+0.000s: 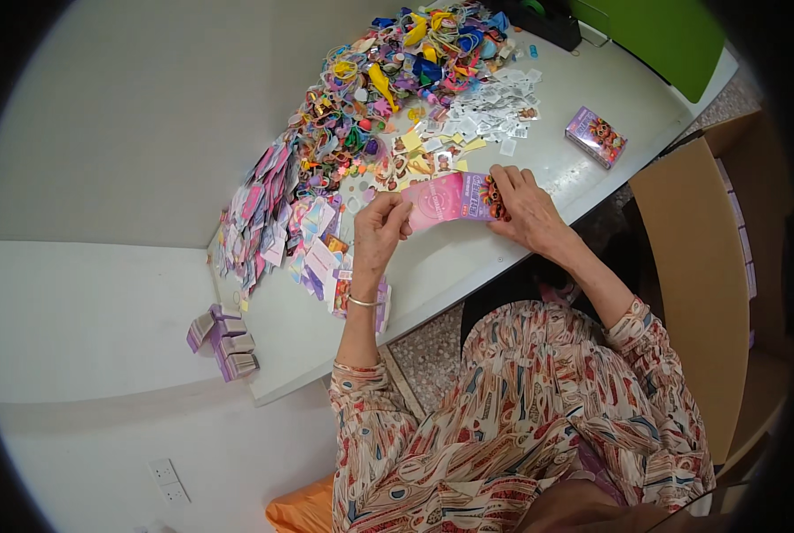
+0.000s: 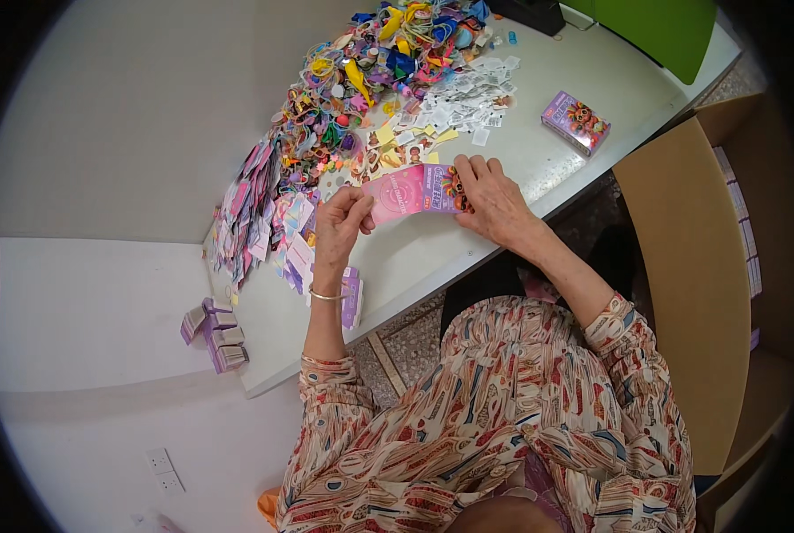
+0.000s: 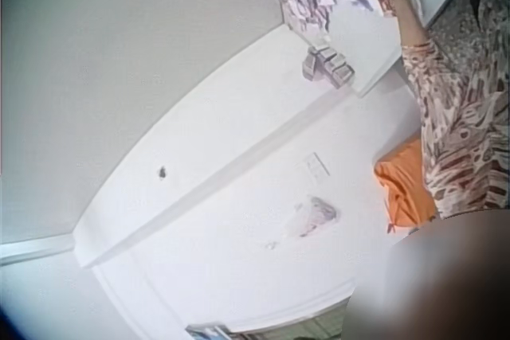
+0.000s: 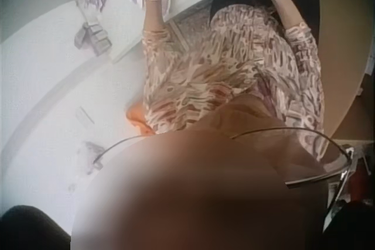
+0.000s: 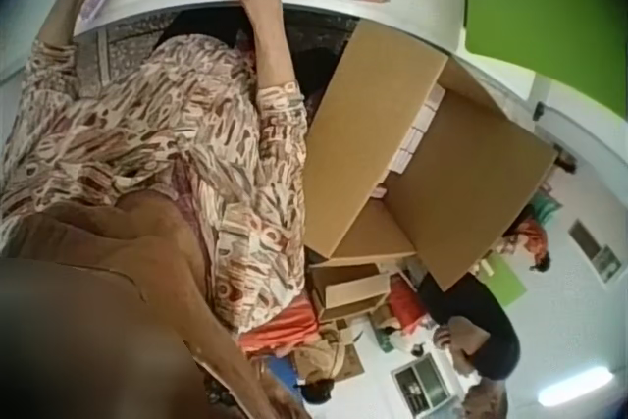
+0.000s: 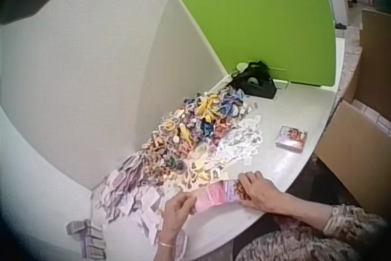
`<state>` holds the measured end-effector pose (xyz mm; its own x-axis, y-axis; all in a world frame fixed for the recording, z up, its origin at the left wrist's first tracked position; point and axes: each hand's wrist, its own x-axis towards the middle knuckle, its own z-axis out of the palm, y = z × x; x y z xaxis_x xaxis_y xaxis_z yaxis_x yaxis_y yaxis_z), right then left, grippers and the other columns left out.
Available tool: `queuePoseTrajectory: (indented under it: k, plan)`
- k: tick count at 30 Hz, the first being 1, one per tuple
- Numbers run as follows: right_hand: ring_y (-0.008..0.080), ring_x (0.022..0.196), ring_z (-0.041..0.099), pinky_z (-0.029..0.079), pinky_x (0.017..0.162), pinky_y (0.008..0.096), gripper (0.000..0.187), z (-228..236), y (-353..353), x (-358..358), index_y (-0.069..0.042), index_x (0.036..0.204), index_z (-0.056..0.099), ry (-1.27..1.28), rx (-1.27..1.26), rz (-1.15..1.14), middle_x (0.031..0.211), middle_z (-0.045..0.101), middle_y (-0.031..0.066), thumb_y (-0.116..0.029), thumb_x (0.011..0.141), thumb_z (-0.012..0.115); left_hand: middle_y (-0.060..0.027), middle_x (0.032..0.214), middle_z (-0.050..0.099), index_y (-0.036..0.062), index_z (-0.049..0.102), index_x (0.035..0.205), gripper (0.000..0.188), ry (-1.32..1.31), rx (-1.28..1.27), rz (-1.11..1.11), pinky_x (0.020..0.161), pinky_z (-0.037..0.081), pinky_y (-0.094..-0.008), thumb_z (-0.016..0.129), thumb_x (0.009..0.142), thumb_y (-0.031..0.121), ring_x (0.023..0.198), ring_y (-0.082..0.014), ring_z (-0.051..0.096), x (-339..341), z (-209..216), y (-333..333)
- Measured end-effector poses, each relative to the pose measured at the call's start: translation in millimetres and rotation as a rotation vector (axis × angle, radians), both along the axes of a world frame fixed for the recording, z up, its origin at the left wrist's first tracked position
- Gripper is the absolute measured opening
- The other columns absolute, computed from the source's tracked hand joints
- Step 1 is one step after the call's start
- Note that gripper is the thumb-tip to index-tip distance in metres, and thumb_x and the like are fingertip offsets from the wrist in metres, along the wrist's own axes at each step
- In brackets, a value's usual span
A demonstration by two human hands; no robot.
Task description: Assembling individual toy boxes, filling them with toys, and packing the smaller boxes into a large shipping carton.
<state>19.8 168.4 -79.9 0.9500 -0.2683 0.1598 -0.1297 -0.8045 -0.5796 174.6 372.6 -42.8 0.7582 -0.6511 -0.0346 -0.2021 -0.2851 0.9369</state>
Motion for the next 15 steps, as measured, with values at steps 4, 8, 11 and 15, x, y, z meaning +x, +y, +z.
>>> queuePoseTrajectory:
  k: [4, 8, 11, 15]
  plan:
    - [0.0363, 0.104, 0.048, 0.048, 0.087, 0.0418, 0.077, 2, -7, 4, -0.001, 0.127, 0.035, -0.096, -0.006, 0.013, 0.116, 0.047, 0.0176, -0.009, 0.063, 0.078, 0.002, 0.063, 0.056, 0.0014, 0.062, 0.087, 0.01, 0.023, -0.043, 0.0, 0.049, 0.043, -0.0191, 0.062, 0.09, 0.011, 0.055, -0.0041, 0.053, 5, 8, 1]
    - [0.0356, 0.104, 0.048, 0.048, 0.088, 0.0413, 0.078, -1, -5, 5, -0.001, 0.127, 0.035, -0.094, -0.082, 0.06, 0.117, 0.046, 0.0175, -0.009, 0.062, 0.077, 0.002, 0.062, 0.056, 0.0013, 0.063, 0.088, 0.01, -0.03, 0.025, -0.041, 0.049, 0.042, -0.0197, 0.062, 0.089, 0.011, 0.053, -0.0045, 0.052, 1, 10, -8]
    - [0.0357, 0.103, 0.049, 0.048, 0.087, 0.0415, 0.076, -2, 7, 2, -0.001, 0.126, 0.036, -0.07, -0.012, 0.102, 0.115, 0.047, 0.0182, -0.012, 0.063, 0.077, 0.0022, 0.063, 0.057, 0.0016, 0.064, 0.089, 0.01, -0.092, 0.061, -0.069, 0.049, 0.042, -0.0191, 0.063, 0.089, 0.011, 0.054, -0.0038, 0.052, -9, -1, -16]
    - [0.0366, 0.101, 0.05, 0.047, 0.084, 0.0416, 0.073, -6, -2, -8, -0.001, 0.124, 0.037, 0.048, 0.009, 0.061, 0.111, 0.049, 0.0198, -0.016, 0.064, 0.076, -0.0015, 0.071, 0.061, -0.0016, 0.067, 0.096, 0.014, -0.264, 0.109, -0.107, 0.05, 0.043, -0.0195, 0.063, 0.089, 0.01, 0.055, -0.0064, 0.055, -31, -13, -29]
